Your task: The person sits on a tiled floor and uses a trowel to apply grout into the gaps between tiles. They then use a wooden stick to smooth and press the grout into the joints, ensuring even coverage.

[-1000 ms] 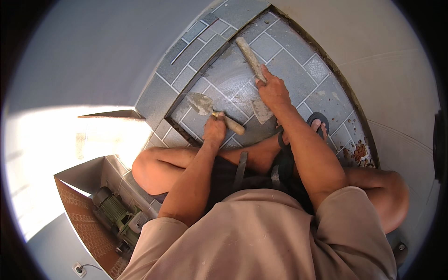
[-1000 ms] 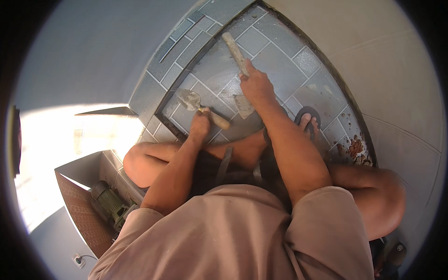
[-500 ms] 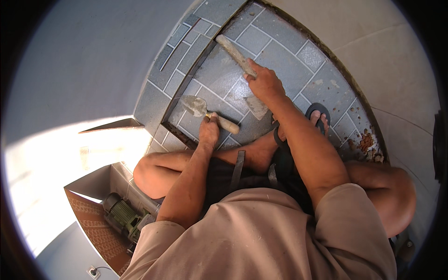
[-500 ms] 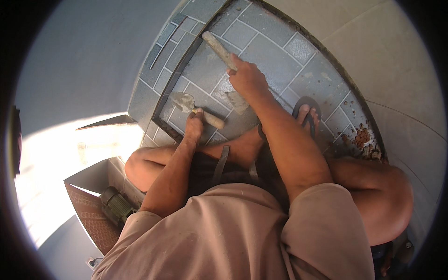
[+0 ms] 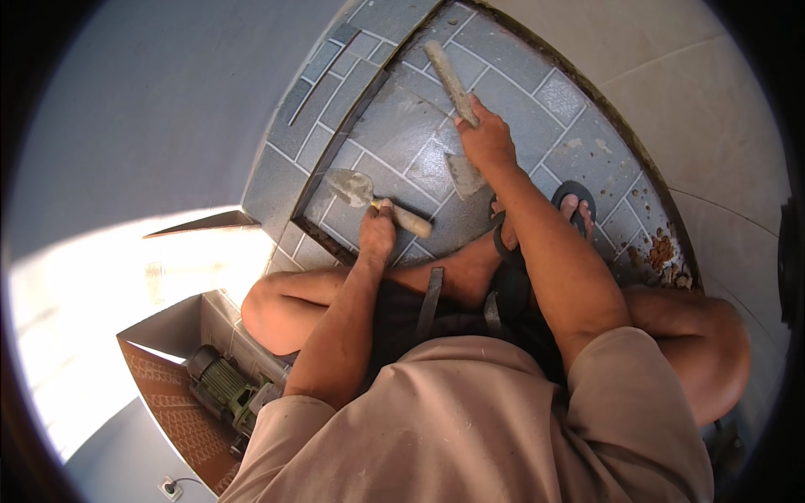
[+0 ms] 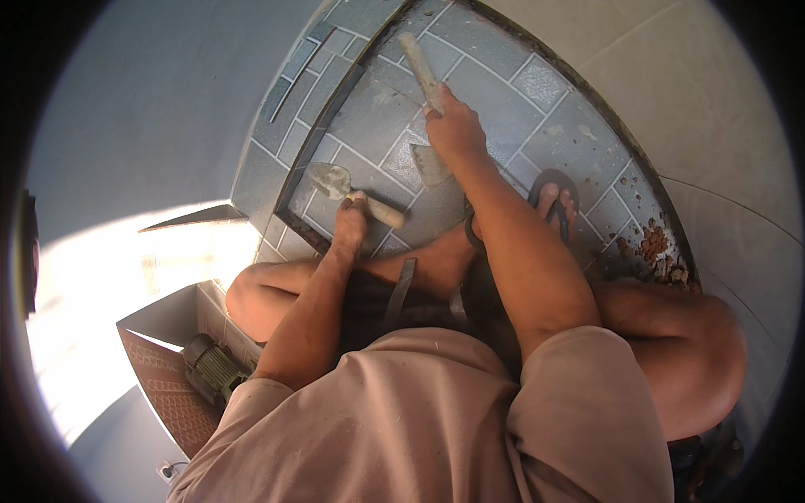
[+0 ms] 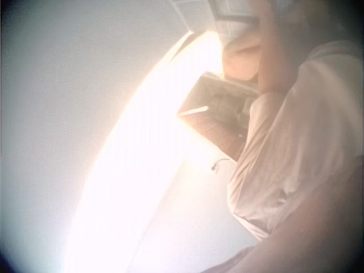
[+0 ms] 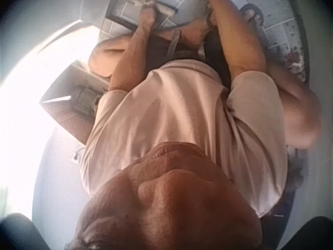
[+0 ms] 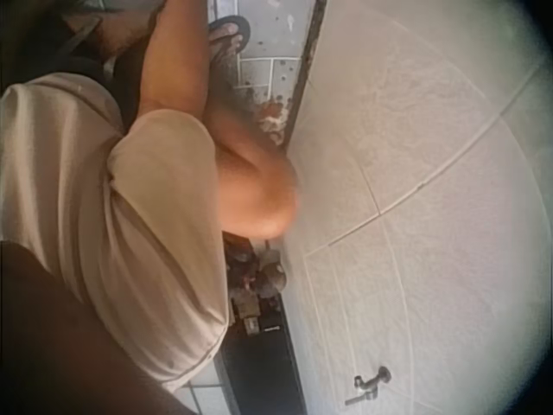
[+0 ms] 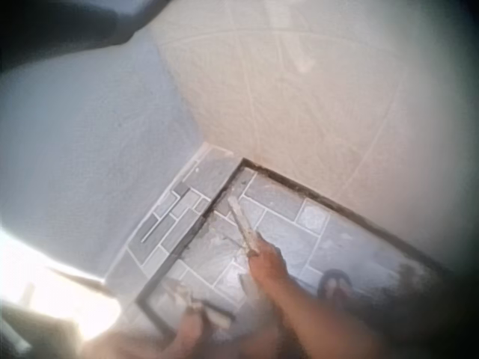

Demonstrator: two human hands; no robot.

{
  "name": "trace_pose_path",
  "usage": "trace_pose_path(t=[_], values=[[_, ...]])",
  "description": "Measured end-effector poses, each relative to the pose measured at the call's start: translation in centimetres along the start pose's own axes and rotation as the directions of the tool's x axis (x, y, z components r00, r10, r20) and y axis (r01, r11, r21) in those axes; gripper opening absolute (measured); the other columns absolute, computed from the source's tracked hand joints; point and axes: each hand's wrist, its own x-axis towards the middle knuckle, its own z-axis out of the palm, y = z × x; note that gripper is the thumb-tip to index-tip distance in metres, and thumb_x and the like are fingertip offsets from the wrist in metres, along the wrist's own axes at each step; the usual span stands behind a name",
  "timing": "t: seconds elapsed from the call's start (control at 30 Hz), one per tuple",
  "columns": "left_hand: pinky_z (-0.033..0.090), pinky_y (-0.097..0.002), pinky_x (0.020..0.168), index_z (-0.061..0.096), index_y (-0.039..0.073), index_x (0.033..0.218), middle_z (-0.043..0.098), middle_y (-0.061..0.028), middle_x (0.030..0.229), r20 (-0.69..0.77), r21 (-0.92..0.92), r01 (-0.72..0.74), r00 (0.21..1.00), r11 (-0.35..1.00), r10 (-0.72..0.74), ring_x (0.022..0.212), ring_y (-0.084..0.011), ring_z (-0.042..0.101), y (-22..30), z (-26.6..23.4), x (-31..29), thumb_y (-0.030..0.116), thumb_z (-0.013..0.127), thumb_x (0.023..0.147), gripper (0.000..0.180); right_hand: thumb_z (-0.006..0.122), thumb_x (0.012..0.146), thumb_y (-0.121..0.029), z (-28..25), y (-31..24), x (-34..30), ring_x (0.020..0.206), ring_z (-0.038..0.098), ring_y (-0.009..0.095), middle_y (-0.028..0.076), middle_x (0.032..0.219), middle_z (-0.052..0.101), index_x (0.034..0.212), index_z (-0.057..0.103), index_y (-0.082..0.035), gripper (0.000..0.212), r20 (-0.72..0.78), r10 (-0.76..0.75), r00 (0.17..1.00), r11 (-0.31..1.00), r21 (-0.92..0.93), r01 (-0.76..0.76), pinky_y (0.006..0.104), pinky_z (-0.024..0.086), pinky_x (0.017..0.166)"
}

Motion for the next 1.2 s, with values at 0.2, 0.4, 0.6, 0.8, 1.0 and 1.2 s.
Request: trace_pose_path(t=[0.2,0.4,0.6,0.8,1.0,1.2], values=[[0.045,-0.049,0.104,0.063,-0.009,0.122,0.067,-0.0358,0.122,0.008,0.029,0.015,1.0,0.999,-0.015,0.122,-0.0508,0.06,-0.2,0.0,0.2,0.047,0.05,0.106,0.06,0.07,0.095,-0.035,-0.6,-0.1,-0.1,0.132,0.059,0.04,0.022,0.141,0.063,0.154,0.053,-0.021,0.063,0.131,-0.063,0.989,0.997,-0.029,0.067,0.0453,0.048,0.111],[0.044,-0.0496,0.106,0.063,-0.01,0.122,0.065,-0.037,0.123,0.002,0.018,-0.009,1.0,1.0,0.009,0.123,-0.0516,0.059,-0.6,0.2,0.4,0.048,0.049,0.106,0.062,0.073,0.094,-0.036,0.1,0.2,0.1,0.135,0.058,0.037,0.021,0.145,0.061,0.154,0.053,-0.025,0.064,0.142,-0.069,0.987,0.998,0.008,0.068,0.0402,0.045,0.113],[0.044,-0.0498,0.106,0.062,-0.01,0.123,0.065,-0.0374,0.124,0.003,0.042,-0.007,1.0,0.999,0.007,0.123,-0.052,0.059,-0.5,0.2,0.4,0.047,0.048,0.106,0.062,0.072,0.094,-0.035,0.4,0.5,0.3,0.134,0.059,0.037,0.021,0.144,0.062,0.154,0.053,-0.028,0.063,0.048,0.027,0.998,0.999,0.031,-0.029,0.0409,0.046,0.113],[0.044,-0.0492,0.106,0.062,-0.011,0.124,0.064,-0.0377,0.125,0.005,0.009,-0.006,1.0,1.0,0.006,0.124,-0.0517,0.058,-0.9,0.2,0.6,0.048,0.048,0.106,0.063,0.068,0.095,-0.035,0.1,0.6,0.5,0.133,0.058,0.04,0.022,0.143,0.062,0.155,0.051,-0.029,0.063,0.099,-0.033,0.995,0.999,-0.039,0.037,0.0466,0.047,0.112],[0.042,-0.045,0.11,0.056,-0.012,0.132,0.062,-0.0345,0.131,0.021,0.009,0.038,0.999,0.999,-0.038,0.128,-0.046,0.057,0.4,-0.2,-0.3,0.046,0.051,0.106,0.064,0.069,0.095,-0.035,-1.0,0.3,0.5,0.133,0.06,0.038,0.019,0.143,0.063,0.155,0.051,-0.03,0.063,0.127,-0.045,0.991,0.996,-0.071,0.055,0.046,0.047,0.112],[0.039,-0.0383,0.114,0.048,-0.015,0.145,0.059,-0.0284,0.142,0.108,-0.038,0.104,0.989,0.994,-0.1,0.134,-0.0352,0.055,1.5,-0.8,-0.4,0.044,0.055,0.105,0.072,0.068,0.096,-0.035,-1.0,0.4,0.8,0.132,0.06,0.038,0.019,0.142,0.063,0.156,0.051,-0.029,0.063,0.153,-0.026,0.988,0.998,-0.047,0.034,0.0458,0.048,0.112]])
